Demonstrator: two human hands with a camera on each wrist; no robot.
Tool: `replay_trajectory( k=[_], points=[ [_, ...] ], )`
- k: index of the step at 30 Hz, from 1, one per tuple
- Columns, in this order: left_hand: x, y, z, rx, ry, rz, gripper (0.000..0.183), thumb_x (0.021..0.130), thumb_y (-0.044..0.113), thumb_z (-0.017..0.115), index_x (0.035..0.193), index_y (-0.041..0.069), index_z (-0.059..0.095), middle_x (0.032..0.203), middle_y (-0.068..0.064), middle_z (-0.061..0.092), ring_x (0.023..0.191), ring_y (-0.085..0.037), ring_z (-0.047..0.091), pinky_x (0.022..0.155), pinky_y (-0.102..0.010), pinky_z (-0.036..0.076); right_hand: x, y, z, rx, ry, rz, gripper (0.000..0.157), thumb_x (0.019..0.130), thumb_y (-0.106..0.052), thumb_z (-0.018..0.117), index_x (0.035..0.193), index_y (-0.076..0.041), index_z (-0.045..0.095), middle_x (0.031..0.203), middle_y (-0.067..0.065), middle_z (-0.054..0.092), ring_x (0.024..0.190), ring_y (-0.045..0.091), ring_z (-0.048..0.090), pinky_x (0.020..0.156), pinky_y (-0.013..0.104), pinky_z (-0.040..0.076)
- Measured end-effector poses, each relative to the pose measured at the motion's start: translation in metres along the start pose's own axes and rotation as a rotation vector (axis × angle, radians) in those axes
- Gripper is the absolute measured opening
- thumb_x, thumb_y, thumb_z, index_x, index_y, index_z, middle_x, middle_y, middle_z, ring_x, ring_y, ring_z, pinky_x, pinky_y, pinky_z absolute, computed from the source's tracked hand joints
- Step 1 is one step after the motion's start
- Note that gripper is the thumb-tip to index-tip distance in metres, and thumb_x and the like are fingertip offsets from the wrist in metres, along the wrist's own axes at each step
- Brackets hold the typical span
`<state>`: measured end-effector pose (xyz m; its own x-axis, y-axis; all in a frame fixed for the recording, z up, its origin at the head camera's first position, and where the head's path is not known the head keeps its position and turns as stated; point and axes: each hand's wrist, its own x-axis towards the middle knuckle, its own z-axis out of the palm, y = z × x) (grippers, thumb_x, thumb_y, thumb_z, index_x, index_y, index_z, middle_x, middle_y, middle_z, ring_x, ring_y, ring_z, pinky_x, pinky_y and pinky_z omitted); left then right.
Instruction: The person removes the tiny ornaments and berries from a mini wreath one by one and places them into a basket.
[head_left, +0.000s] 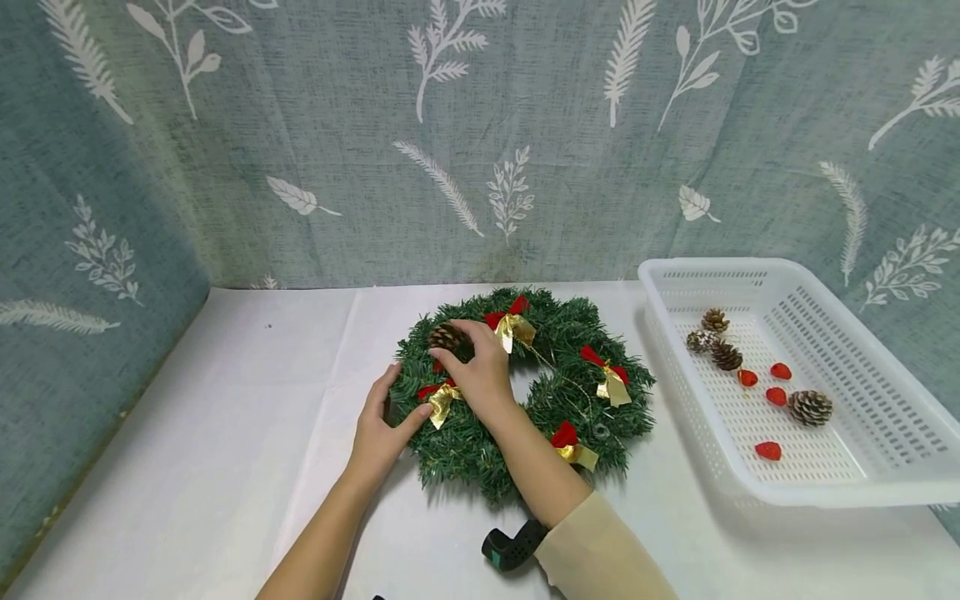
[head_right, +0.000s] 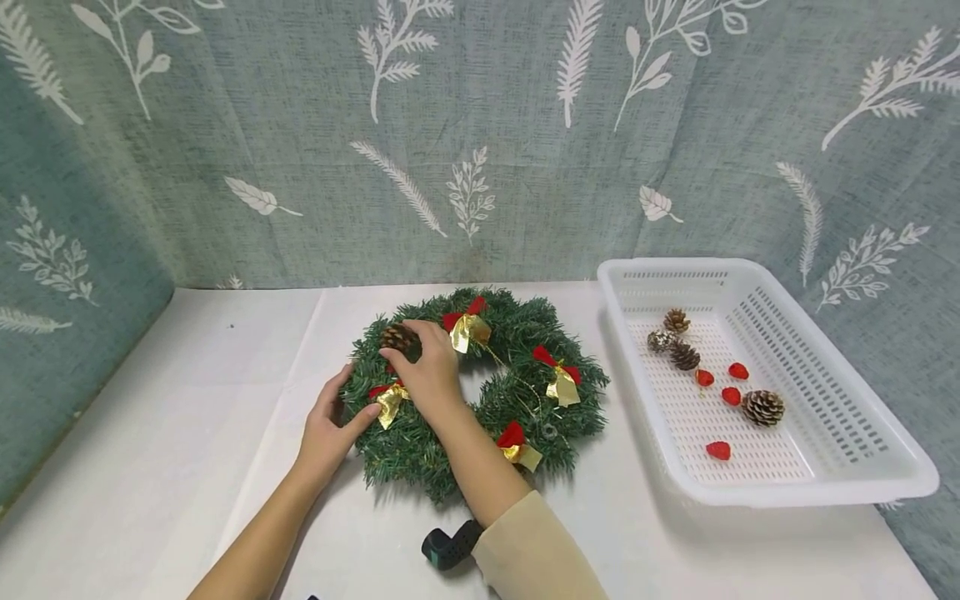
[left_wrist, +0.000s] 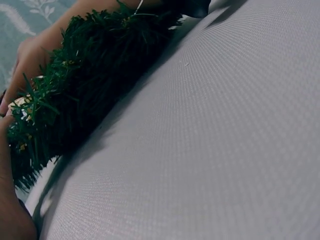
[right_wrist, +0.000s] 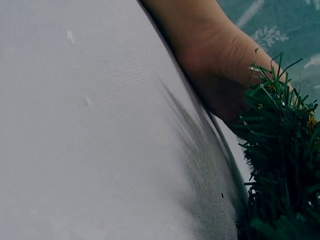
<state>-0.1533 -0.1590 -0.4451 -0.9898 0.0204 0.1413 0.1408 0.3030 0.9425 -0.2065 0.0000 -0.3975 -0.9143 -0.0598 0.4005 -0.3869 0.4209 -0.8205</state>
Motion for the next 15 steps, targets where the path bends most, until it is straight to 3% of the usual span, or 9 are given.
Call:
replay_trajectory(
  k=[8,15],
  points=[
    [-0.001,0.0,0.001,-0.014,0.002,0.0,0.072,0.09,0.022,0.066,0.15,0.02,0.027,0.157,-0.009,0.017,0.145,-0.028,0.01,0.117,-0.05,0.015,-0.006,-0.004,-0.002,0.064,0.121,-0.088,0.048,0.08,-0.022,0.077,0.121,-0.004,0.06,0.116,0.011,0.06,0.104,0.025,0.058,0.088,0.041,0.051],
    [-0.001,0.0,0.0,-0.009,0.013,0.01,0.073,0.089,0.021,0.067,0.15,0.018,0.027,0.157,-0.01,0.018,0.145,-0.029,0.011,0.117,-0.05,0.016,-0.006,-0.011,-0.007,0.097,0.15,-0.13,0.047,0.079,-0.02,0.078,0.12,-0.005,0.061,0.113,0.011,0.06,0.1,0.024,0.058,0.087,0.045,0.051]
  ],
)
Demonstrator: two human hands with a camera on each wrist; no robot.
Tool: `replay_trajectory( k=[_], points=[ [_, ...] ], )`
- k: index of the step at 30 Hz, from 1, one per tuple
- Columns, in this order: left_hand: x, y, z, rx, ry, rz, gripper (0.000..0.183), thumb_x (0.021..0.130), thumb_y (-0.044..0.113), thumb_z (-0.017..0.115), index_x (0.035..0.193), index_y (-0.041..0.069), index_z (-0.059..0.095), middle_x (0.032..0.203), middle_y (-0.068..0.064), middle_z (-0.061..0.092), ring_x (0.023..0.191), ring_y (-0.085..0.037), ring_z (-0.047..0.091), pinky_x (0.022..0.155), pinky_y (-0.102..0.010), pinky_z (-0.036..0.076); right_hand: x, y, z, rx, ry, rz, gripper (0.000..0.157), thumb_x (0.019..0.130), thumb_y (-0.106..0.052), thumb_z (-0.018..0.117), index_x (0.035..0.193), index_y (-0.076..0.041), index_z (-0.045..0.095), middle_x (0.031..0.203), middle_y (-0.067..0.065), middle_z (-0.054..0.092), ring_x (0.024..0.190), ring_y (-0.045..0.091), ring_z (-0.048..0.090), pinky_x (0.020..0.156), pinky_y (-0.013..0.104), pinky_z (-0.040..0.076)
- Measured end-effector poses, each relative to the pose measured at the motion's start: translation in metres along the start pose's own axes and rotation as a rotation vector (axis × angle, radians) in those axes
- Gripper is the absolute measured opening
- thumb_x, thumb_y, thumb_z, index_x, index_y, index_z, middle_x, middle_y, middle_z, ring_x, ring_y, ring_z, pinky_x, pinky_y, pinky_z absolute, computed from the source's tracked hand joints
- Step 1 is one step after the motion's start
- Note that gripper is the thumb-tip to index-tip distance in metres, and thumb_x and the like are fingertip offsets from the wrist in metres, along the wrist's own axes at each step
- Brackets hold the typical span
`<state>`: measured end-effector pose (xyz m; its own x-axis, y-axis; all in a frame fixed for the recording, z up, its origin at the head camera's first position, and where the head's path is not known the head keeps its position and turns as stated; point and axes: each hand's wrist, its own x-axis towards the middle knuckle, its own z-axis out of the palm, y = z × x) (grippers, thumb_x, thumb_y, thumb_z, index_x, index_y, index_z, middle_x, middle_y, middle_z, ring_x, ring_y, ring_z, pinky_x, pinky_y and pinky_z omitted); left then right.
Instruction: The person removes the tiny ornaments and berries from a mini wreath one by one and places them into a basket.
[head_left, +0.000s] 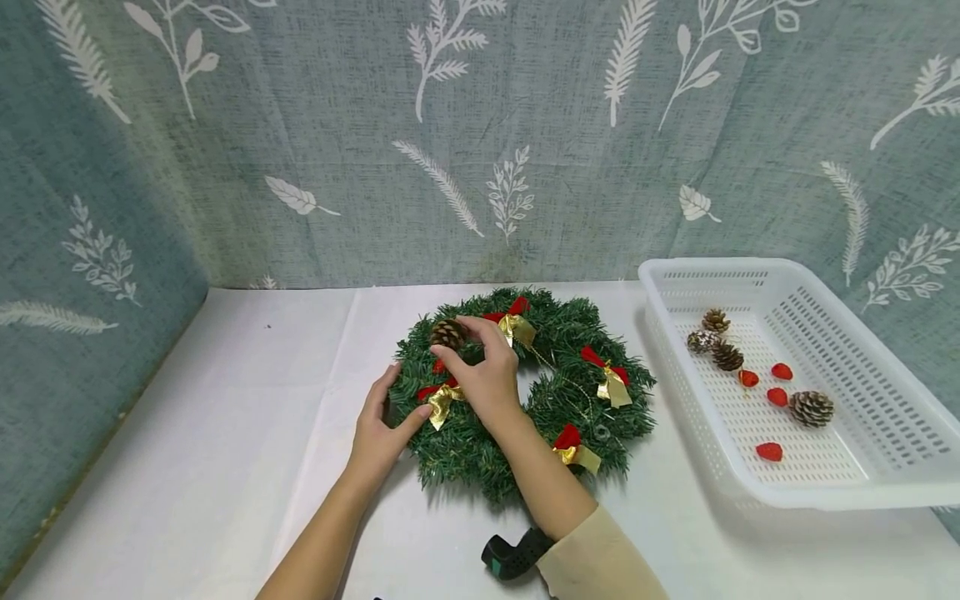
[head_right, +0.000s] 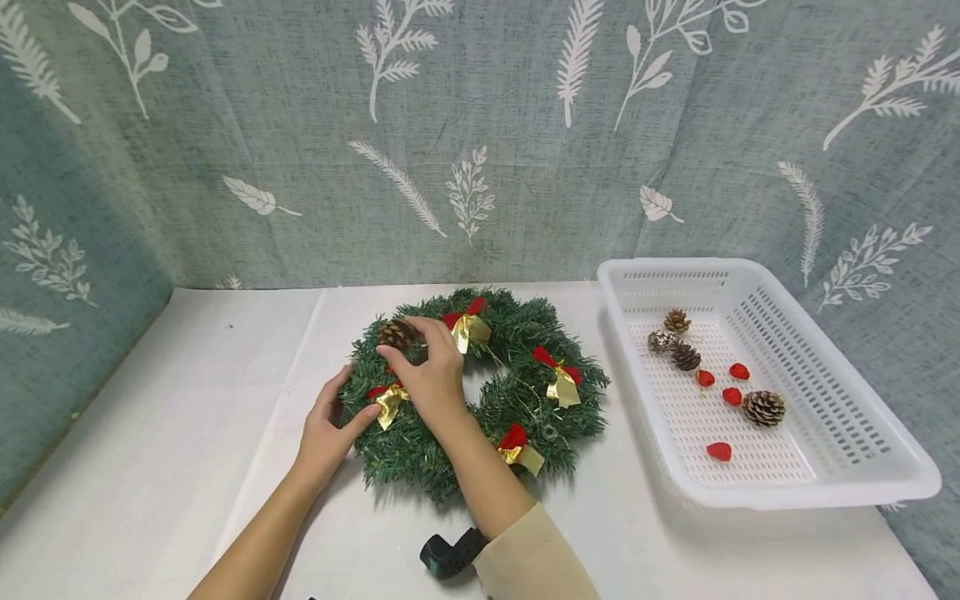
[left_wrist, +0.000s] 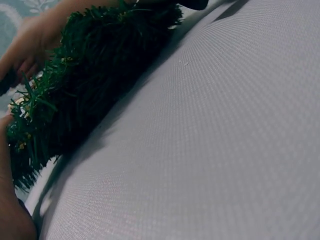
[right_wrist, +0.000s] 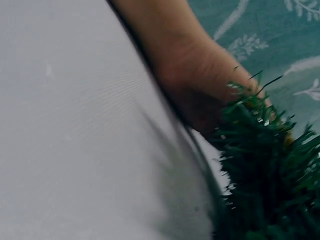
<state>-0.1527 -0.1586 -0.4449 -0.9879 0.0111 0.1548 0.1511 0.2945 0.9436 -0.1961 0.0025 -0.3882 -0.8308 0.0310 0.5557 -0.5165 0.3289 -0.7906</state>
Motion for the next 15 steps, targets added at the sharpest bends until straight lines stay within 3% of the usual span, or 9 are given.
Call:
replay_trajectory(
  k=[10,15],
  points=[
    [0.0,0.0,0.0,-0.001,0.001,0.012,0.071,0.09,0.018,0.066,0.15,0.018,0.028,0.157,-0.01,0.018,0.145,-0.028,0.012,0.117,-0.05,0.015,0.005,-0.021,-0.015,-0.006,-0.006,-0.127,0.048,0.078,-0.017,0.079,0.119,-0.002,0.06,0.111,0.012,0.061,0.099,0.024,0.059,0.084,0.045,0.052],
    [0.002,-0.001,0.001,0.008,0.01,0.009,0.073,0.088,0.018,0.068,0.149,0.017,0.029,0.156,-0.011,0.019,0.145,-0.029,0.012,0.117,-0.049,0.015,0.008,-0.038,-0.026,-0.039,0.016,-0.162,0.047,0.078,-0.019,0.078,0.119,-0.003,0.06,0.112,0.011,0.062,0.1,0.021,0.059,0.086,0.039,0.052]
  ],
)
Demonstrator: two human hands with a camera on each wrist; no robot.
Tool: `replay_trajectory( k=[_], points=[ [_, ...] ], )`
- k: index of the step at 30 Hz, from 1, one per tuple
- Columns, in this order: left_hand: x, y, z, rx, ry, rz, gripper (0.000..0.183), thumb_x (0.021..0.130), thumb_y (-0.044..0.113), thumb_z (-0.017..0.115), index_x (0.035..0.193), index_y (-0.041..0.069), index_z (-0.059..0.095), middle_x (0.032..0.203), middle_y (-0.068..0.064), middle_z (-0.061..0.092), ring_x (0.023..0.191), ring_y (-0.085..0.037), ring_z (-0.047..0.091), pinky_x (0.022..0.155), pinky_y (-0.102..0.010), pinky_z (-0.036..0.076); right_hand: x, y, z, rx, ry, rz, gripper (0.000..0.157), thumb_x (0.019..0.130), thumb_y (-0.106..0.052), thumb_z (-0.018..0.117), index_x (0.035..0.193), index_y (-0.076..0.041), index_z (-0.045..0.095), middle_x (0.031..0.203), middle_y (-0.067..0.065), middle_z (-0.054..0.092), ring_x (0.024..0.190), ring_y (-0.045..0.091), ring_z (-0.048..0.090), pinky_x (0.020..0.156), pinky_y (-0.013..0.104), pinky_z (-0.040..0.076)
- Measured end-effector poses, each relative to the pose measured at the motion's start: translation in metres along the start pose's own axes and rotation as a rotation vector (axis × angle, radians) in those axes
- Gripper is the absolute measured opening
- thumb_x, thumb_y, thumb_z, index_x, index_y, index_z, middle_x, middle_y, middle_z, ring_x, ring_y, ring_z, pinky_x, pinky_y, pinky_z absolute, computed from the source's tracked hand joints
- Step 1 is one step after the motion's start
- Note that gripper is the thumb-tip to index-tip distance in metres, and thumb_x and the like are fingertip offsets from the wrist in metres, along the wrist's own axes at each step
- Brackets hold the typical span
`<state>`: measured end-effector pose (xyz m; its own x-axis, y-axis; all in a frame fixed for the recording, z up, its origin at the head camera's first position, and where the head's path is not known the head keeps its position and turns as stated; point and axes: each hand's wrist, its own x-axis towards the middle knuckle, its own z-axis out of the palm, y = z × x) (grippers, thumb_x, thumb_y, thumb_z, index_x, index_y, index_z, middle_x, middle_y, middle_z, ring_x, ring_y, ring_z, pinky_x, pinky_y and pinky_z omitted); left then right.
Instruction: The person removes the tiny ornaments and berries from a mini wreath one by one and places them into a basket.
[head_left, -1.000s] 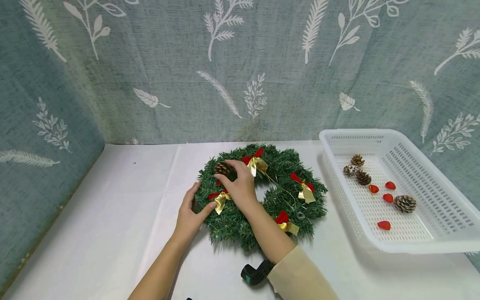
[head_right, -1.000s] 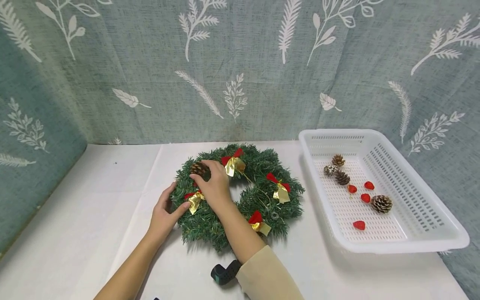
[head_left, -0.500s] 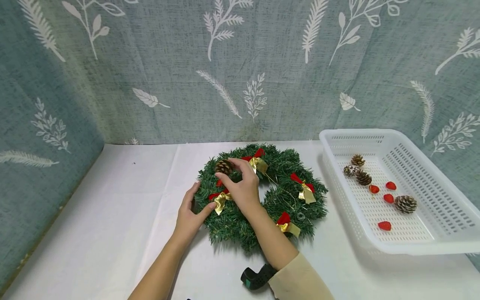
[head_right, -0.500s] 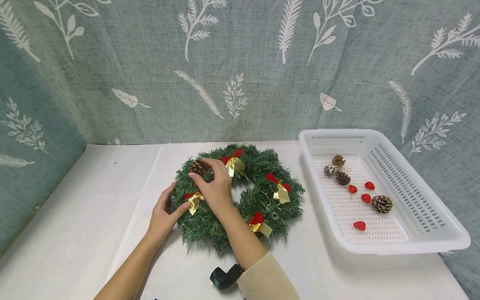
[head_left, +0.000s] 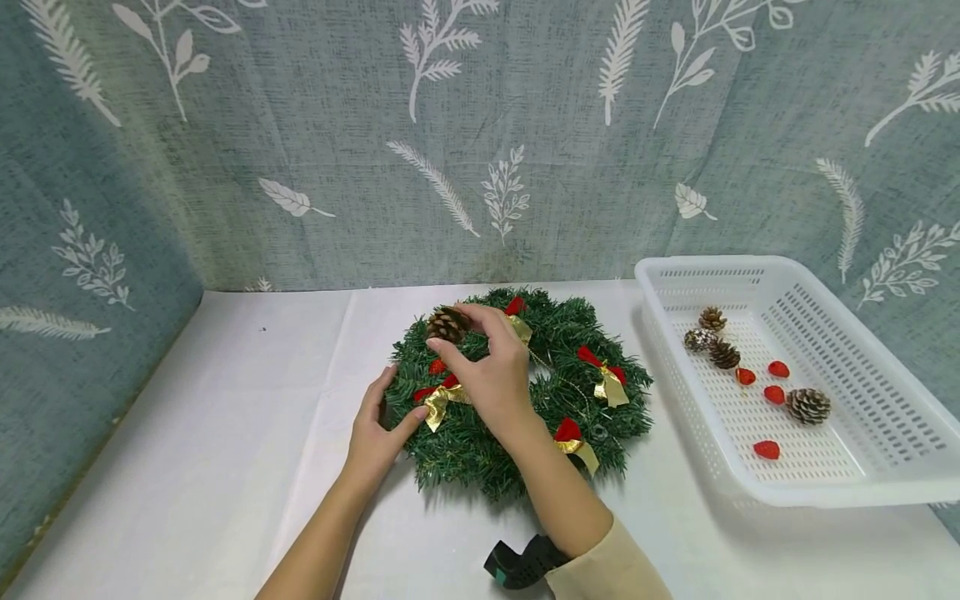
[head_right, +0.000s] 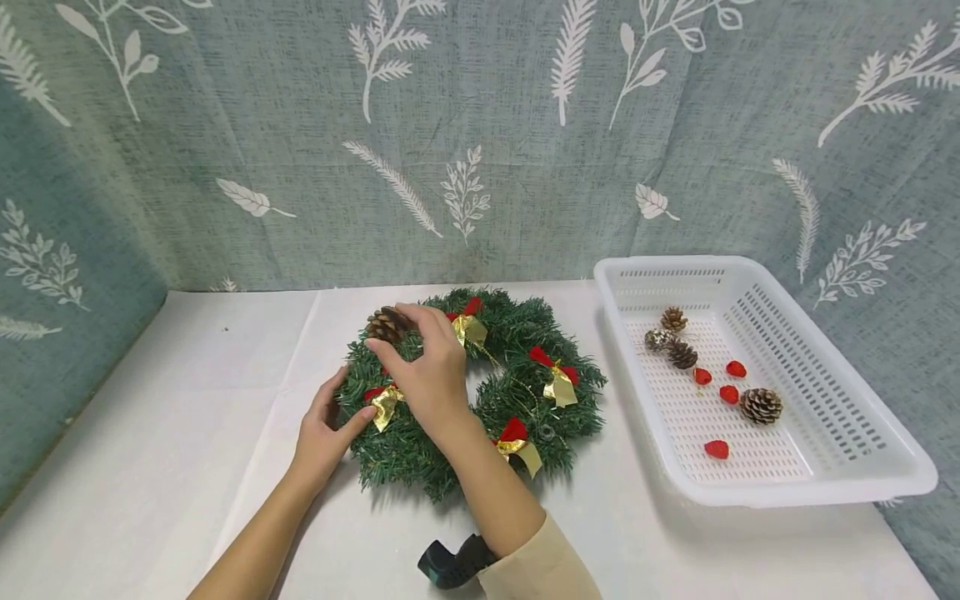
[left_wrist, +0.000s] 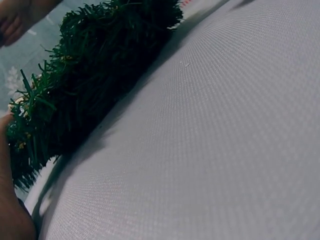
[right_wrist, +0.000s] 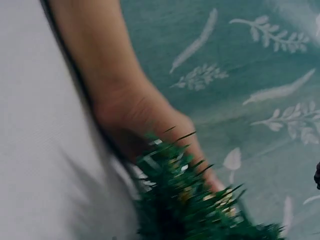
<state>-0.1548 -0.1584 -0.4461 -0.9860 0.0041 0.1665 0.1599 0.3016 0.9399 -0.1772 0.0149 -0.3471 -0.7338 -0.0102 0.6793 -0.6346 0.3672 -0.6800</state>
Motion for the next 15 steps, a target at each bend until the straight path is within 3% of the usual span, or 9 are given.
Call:
replay_trajectory(
  k=[15],
  points=[
    [-0.001,0.0,-0.001,-0.011,-0.007,-0.024,0.072,0.089,0.021,0.067,0.15,0.018,0.028,0.157,-0.011,0.018,0.145,-0.028,0.01,0.117,-0.048,0.013,0.007,-0.026,-0.027,0.001,0.059,-0.07,0.048,0.075,-0.016,0.08,0.116,-0.001,0.062,0.109,0.011,0.063,0.097,0.019,0.059,0.086,0.034,0.051]
  ],
)
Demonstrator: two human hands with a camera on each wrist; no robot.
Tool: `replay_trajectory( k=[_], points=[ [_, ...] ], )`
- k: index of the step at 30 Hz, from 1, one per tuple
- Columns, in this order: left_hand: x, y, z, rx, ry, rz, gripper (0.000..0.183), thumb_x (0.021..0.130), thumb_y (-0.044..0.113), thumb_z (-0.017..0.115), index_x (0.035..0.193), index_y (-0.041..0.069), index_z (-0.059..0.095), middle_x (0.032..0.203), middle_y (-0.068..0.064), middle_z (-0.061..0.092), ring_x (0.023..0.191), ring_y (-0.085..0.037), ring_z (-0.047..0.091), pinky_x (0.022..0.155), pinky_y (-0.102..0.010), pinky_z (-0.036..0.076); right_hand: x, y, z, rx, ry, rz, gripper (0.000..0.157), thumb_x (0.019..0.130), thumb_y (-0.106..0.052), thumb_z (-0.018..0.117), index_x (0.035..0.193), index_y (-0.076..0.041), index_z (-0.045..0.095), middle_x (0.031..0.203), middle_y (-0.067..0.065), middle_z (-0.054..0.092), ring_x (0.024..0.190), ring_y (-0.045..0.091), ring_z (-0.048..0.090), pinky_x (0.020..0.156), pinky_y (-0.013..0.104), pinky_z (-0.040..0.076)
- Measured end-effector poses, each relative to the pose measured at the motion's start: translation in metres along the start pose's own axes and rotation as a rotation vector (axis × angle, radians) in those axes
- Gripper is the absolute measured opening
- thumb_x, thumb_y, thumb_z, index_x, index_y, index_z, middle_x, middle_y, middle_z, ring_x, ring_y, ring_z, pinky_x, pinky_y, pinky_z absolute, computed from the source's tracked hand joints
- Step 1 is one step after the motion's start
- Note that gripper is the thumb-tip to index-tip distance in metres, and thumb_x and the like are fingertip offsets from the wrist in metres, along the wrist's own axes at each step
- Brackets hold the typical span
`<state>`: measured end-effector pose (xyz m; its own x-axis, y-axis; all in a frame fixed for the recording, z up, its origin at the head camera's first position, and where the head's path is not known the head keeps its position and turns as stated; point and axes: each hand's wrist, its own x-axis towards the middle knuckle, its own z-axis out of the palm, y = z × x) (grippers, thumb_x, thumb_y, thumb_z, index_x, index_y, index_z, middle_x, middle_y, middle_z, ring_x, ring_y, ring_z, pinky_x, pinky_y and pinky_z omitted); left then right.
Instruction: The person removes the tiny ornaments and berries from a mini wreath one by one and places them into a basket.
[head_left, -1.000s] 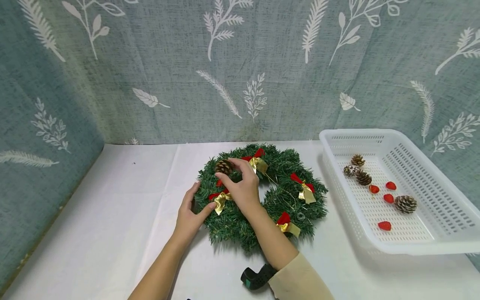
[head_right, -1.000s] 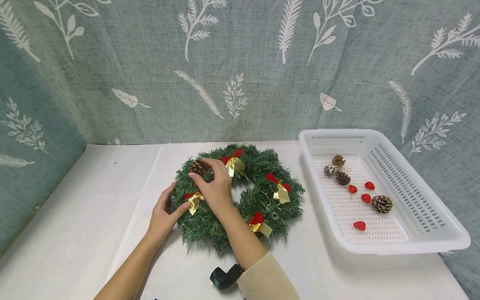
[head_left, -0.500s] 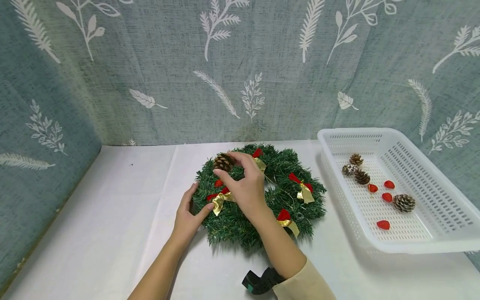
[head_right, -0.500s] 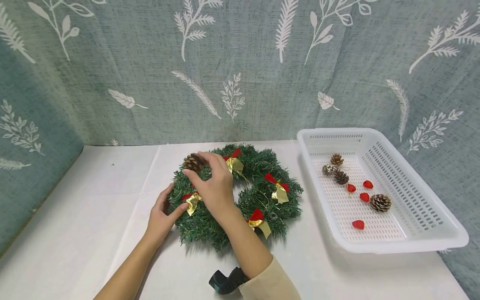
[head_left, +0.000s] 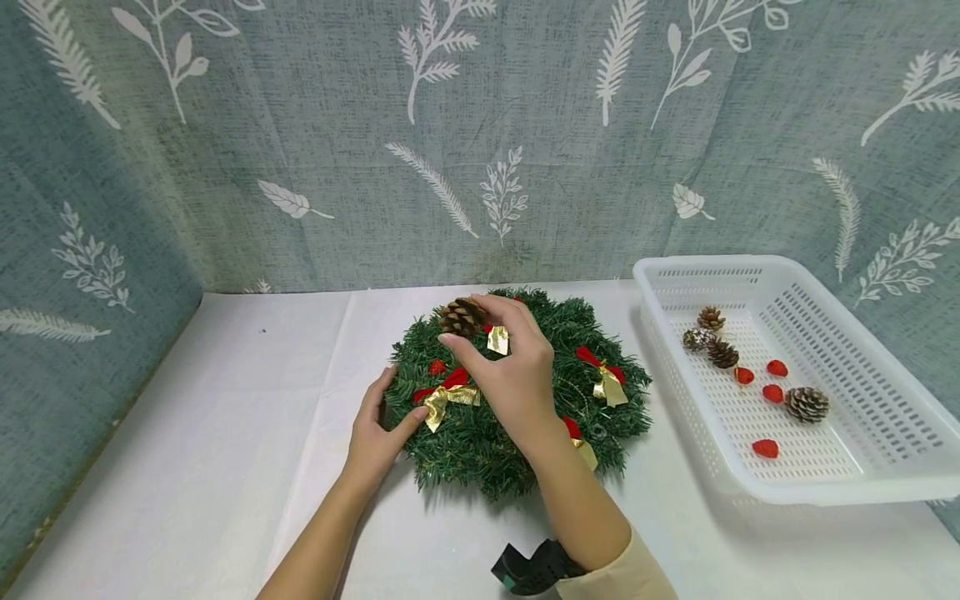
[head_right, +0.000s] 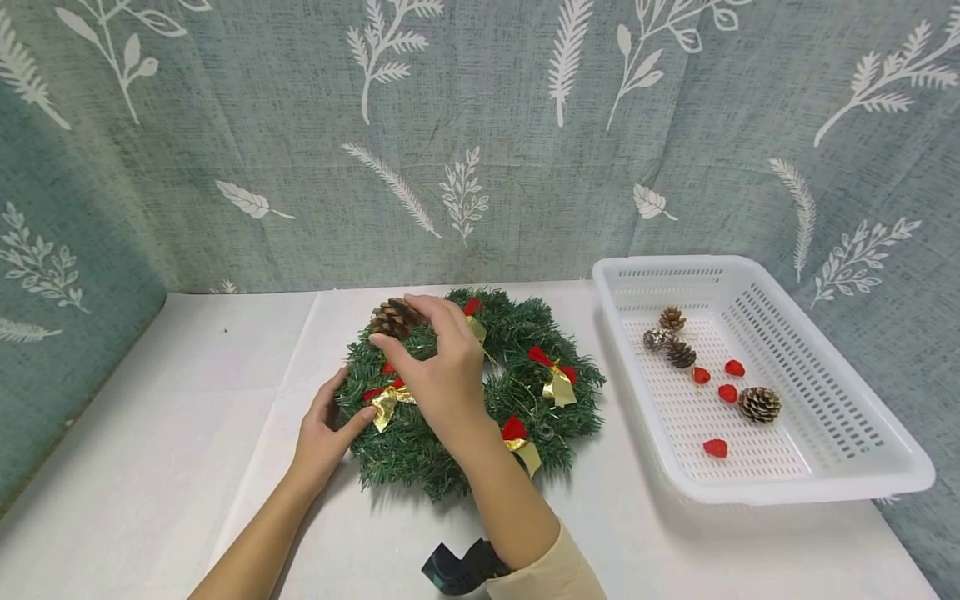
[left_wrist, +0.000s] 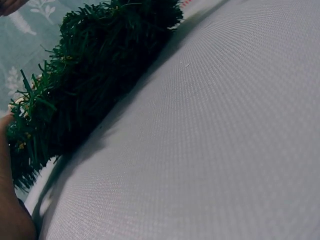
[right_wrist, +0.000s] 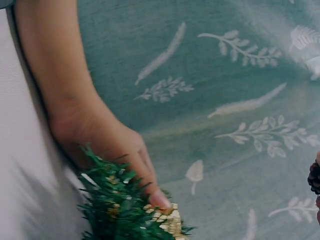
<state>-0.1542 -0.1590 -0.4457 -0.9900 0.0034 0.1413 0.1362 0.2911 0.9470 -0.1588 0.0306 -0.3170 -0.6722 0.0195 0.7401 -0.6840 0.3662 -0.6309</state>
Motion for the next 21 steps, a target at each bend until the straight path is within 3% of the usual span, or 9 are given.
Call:
replay_trajectory(
  k=[21],
  points=[
    [0.002,-0.002,0.001,0.012,0.011,0.001,0.075,0.087,0.021,0.069,0.15,0.017,0.028,0.157,-0.009,0.019,0.145,-0.029,0.012,0.117,-0.048,0.014,0.01,-0.011,-0.035,-0.03,0.095,0.065,0.045,0.072,-0.013,0.083,0.112,-0.001,0.065,0.102,0.011,0.065,0.093,0.019,0.061,0.089,0.033,0.048]
  ],
)
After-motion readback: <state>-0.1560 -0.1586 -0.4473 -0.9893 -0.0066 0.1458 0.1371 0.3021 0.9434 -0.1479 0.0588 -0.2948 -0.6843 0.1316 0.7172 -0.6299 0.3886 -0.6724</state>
